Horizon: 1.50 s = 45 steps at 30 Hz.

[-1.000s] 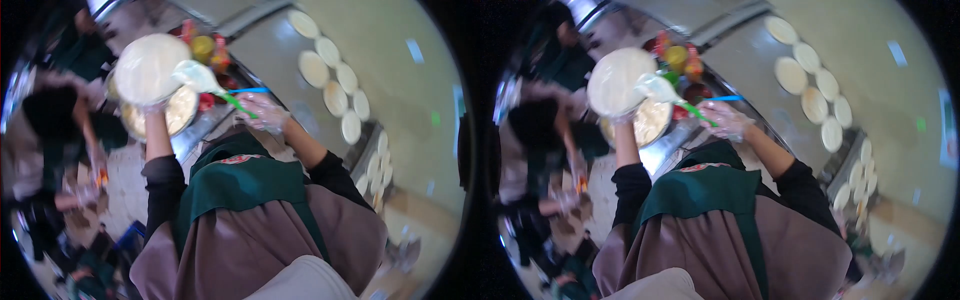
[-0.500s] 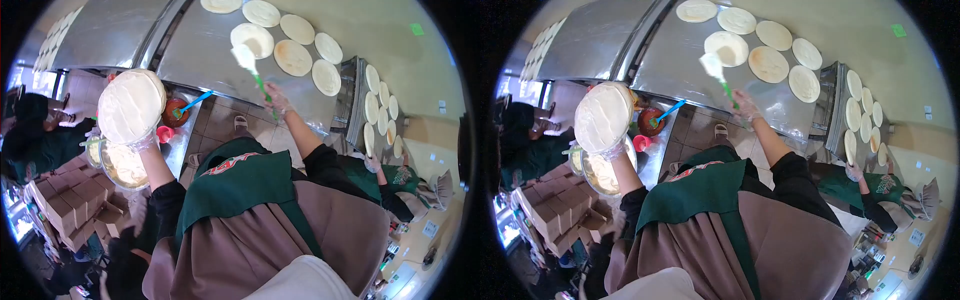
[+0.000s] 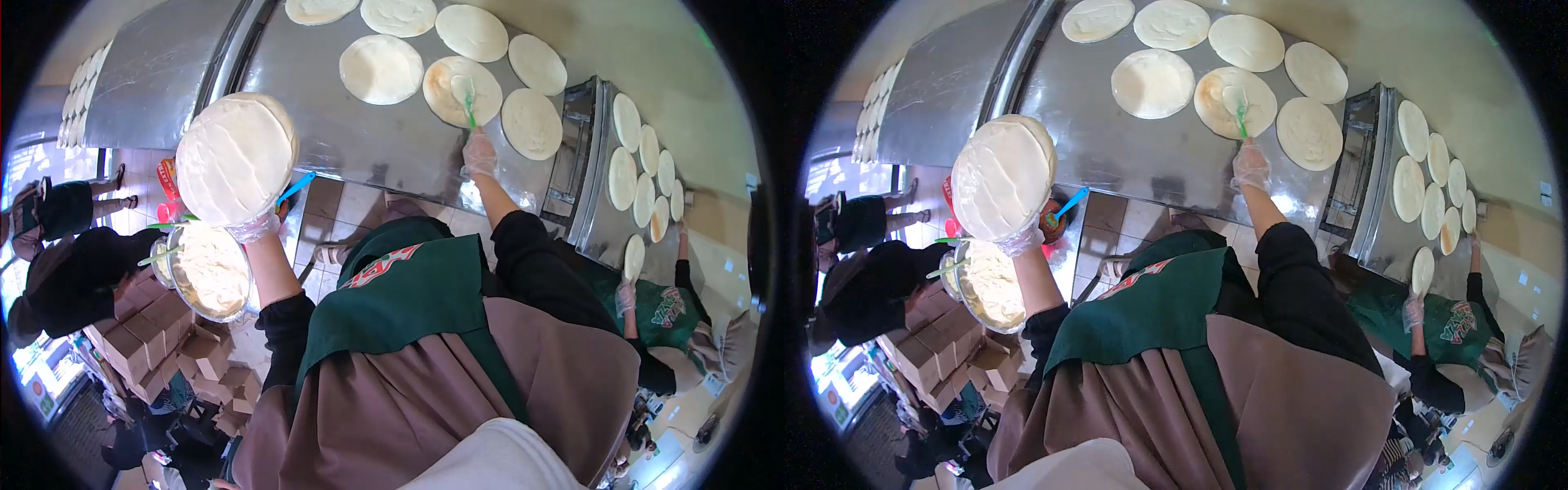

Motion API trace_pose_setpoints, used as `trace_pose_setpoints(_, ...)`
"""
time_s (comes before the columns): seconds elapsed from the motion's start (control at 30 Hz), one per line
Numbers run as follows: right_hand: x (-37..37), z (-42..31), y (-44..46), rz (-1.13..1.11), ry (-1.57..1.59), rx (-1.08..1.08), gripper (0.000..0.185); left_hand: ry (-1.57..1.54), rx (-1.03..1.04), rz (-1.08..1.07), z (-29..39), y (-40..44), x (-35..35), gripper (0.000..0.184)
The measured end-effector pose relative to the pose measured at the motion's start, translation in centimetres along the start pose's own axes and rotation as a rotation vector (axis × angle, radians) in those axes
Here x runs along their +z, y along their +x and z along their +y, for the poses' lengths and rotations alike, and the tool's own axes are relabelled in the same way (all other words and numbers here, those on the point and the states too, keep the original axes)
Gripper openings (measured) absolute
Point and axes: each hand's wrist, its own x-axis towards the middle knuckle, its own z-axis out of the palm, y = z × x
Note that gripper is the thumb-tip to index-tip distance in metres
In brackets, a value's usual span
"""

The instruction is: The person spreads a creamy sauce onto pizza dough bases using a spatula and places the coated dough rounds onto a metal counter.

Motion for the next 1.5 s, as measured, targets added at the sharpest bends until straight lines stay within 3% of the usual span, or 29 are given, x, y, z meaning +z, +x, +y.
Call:
trace_pose_setpoints(0.23, -2.3, -1.4, -1.9, -0.122, 0.107, -0.030, 0.022, 0.142, 0.081, 0.093, -3.1, 3.1, 1.3, 0.055)
trace_pose_setpoints(0.33, -2.9, -1.2, -3.3, -0.104, 0.284, -0.078, 0.029, 0.203, 0.134, 0.134, -3.5, 3.1, 1.6, 0.055)
trace_pose_setpoints(0.4, -1.8, -0.7, -3.9, 0.179, 0.404, -0.245, 0.029, 0.213, 0.176, 0.154, -3.2, 2.4, 1.7, 0.055)
trace_pose_setpoints(0.43, -2.3, -1.4, -4.3, 0.167, 0.420, -0.270, 0.029, 0.217, 0.201, 0.169, -2.7, 4.1, 1.4, 0.055)
trace_pose_setpoints(0.5, -4.9, -3.1, -5.2, -0.195, 0.872, 0.118, 0.024, 0.221, 0.242, 0.193, -3.3, 4.6, 1.9, 0.055)
trace_pose_setpoints(0.53, -6.9, -4.6, -5.7, -0.208, 0.877, 0.104, 0.024, 0.221, 0.256, 0.201, -3.3, 5.2, 1.9, 0.055)
trace_pose_setpoints(0.6, -10.8, -7.8, -6.1, -0.277, 1.302, -0.044, 0.019, 0.219, 0.276, 0.209, -3.3, 4.7, 2.1, 0.055)
trace_pose_setpoints(0.67, -13.0, -9.6, -5.5, -0.231, 1.290, -0.184, 0.018, 0.214, 0.289, 0.208, -3.6, 4.9, 2.3, 0.055)
trace_pose_setpoints(0.77, -19.6, -13.7, -4.5, -0.058, 0.590, -0.470, 0.015, 0.195, 0.300, 0.194, -2.5, 4.7, 2.1, 0.055)
trace_pose_setpoints(0.97, -22.8, -18.7, -0.2, 0.161, 0.527, -0.842, 0.017, 0.165, 0.288, 0.177, -2.0, 4.1, 2.5, 0.055)
trace_pose_setpoints(1.07, -21.5, -18.9, 0.7, 0.106, 0.546, -0.943, 0.018, 0.153, 0.291, 0.184, -3.0, 5.2, 3.0, 0.055)
trace_pose_setpoints(1.2, -18.9, -17.4, -1.9, 0.072, 0.617, -0.914, 0.022, 0.126, 0.308, 0.199, -2.7, 6.5, 3.1, 0.055)
trace_pose_setpoints(1.3, -18.4, -16.8, -5.3, -0.030, 0.389, -0.821, 0.026, 0.107, 0.317, 0.202, -2.5, 7.4, 3.1, 0.055)
trace_pose_setpoints(1.37, -19.4, -17.9, -6.7, 0.002, 0.514, -0.952, 0.026, 0.096, 0.323, 0.197, -2.5, 7.9, 3.3, 0.055)
trace_pose_setpoints(1.5, -19.2, -17.6, -5.8, 0.084, 0.660, -0.926, 0.024, 0.085, 0.315, 0.191, -2.7, 7.8, 3.7, 0.055)
